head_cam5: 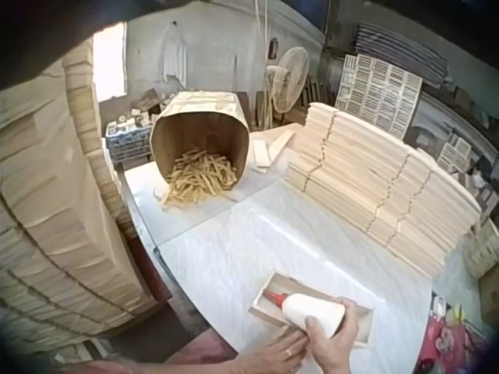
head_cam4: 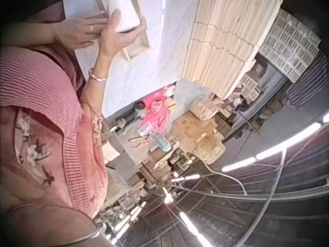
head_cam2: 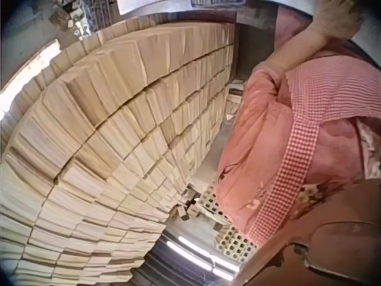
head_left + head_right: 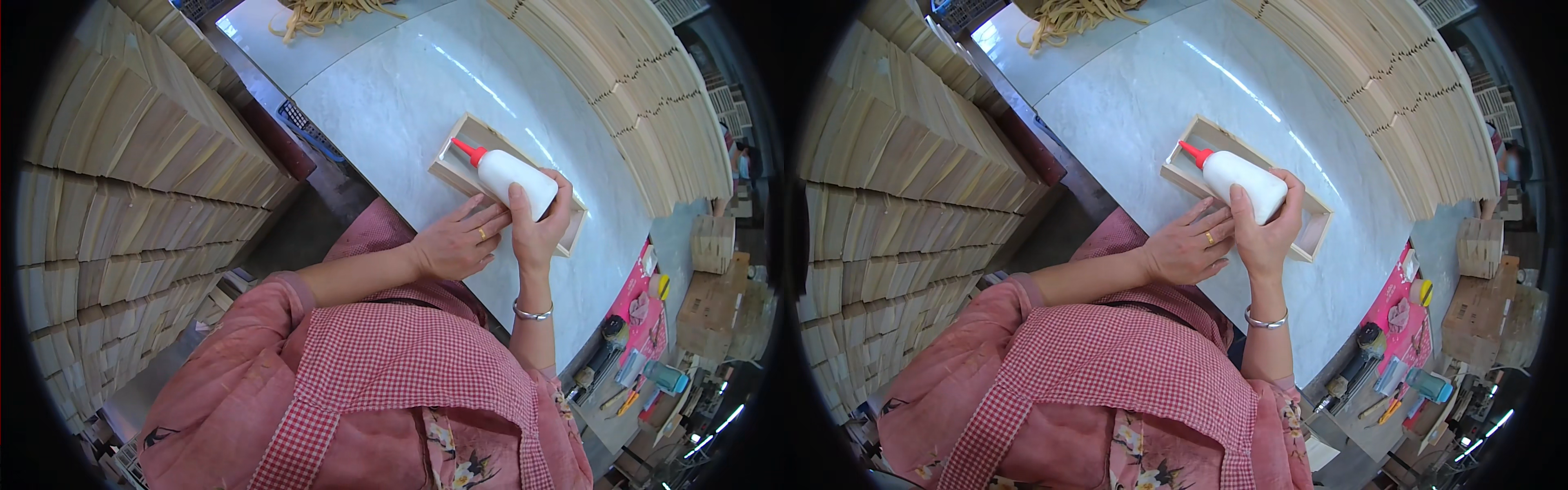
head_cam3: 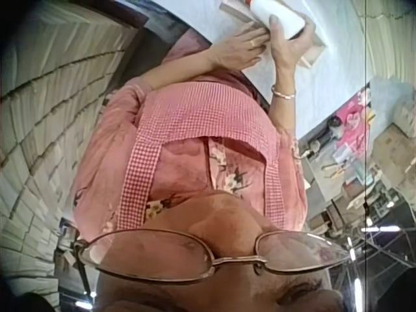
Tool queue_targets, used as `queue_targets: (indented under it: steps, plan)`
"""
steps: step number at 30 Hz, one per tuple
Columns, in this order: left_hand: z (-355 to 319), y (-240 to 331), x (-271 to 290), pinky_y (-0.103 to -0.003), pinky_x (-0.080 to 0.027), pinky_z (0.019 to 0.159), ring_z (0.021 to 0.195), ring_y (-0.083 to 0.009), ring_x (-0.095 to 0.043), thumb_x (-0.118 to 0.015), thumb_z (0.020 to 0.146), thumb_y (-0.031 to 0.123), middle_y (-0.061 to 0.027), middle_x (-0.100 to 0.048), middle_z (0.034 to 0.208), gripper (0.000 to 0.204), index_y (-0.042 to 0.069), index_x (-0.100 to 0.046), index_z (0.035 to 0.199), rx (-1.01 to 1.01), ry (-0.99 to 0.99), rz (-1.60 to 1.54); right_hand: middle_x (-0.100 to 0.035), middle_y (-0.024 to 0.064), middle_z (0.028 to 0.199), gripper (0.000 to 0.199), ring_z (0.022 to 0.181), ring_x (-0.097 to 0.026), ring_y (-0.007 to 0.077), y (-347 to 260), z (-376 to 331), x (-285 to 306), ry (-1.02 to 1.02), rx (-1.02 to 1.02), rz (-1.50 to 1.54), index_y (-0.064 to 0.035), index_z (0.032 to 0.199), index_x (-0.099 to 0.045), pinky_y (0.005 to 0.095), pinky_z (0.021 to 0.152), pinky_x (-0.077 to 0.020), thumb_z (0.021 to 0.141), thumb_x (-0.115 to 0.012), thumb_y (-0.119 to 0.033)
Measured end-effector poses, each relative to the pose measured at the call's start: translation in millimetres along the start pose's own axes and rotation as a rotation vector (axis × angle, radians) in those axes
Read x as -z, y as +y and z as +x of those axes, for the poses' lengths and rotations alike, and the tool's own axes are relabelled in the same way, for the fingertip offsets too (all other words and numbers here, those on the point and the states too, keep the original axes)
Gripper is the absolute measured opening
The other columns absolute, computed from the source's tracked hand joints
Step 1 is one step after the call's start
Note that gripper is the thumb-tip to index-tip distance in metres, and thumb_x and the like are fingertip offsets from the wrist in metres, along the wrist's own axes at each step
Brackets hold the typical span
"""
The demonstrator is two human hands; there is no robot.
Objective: Assemble wooden frames using a glue bottle and a pneumatic stapler gun.
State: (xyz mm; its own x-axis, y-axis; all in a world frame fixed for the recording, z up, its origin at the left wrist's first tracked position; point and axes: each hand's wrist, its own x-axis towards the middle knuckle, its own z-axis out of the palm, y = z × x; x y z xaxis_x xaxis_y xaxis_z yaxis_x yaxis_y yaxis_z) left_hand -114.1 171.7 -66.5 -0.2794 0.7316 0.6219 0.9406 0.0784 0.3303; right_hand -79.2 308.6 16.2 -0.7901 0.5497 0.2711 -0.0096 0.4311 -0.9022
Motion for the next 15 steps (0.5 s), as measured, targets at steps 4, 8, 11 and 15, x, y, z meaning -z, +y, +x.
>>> queue_targets:
  steps: [4, 8, 11, 15]
  plan:
    - [0.2, -0.2, -0.2, -0.053, -0.025, 0.122, 0.146, -0.0329, -0.038, -0.065, 0.090, 0.025, -0.0194, -0.045, 0.153, 0.034, 0.000, -0.066, 0.114, -0.006, -0.001, -0.011, -0.061, 0.0137, 0.111, 0.048, 0.095, -0.062, 0.0249, 4.3, 11.8, -4.3, 0.035, 0.026, -0.016, -0.0054, 0.123, -0.051, 0.0346, 0.082, -0.0531, 0.085, -0.078, -0.014]
    - [0.0, -0.1, -0.2, -0.052, -0.025, 0.123, 0.149, -0.0327, -0.035, -0.064, 0.090, 0.023, -0.0193, -0.042, 0.156, 0.033, -0.001, -0.066, 0.112, -0.009, -0.005, -0.022, -0.061, 0.0134, 0.111, 0.048, 0.093, -0.061, 0.0241, 5.8, 23.4, -7.3, 0.067, 0.053, -0.042, -0.0055, 0.123, -0.051, 0.0340, 0.080, -0.0525, 0.085, -0.079, -0.016]
    - [0.1, -0.2, -0.3, -0.052, -0.025, 0.123, 0.150, -0.0320, -0.034, -0.064, 0.090, 0.022, -0.0188, -0.040, 0.157, 0.032, -0.002, -0.066, 0.111, -0.005, -0.004, -0.026, -0.061, 0.0130, 0.110, 0.049, 0.092, -0.061, 0.0236, 6.0, 28.3, -7.6, 0.095, 0.090, -0.095, -0.0056, 0.123, -0.051, 0.0333, 0.079, -0.0520, 0.085, -0.079, -0.017]
    - [1.3, -0.2, 1.1, -0.052, -0.027, 0.122, 0.149, -0.0309, -0.036, -0.064, 0.091, 0.023, -0.0167, -0.041, 0.157, 0.030, 0.000, -0.065, 0.111, 0.006, -0.013, -0.022, -0.062, 0.0131, 0.109, 0.048, 0.091, -0.062, 0.0238, 6.7, 28.1, -1.2, 0.118, 0.114, -0.141, -0.0055, 0.122, -0.052, 0.0333, 0.079, -0.0521, 0.085, -0.080, -0.018]
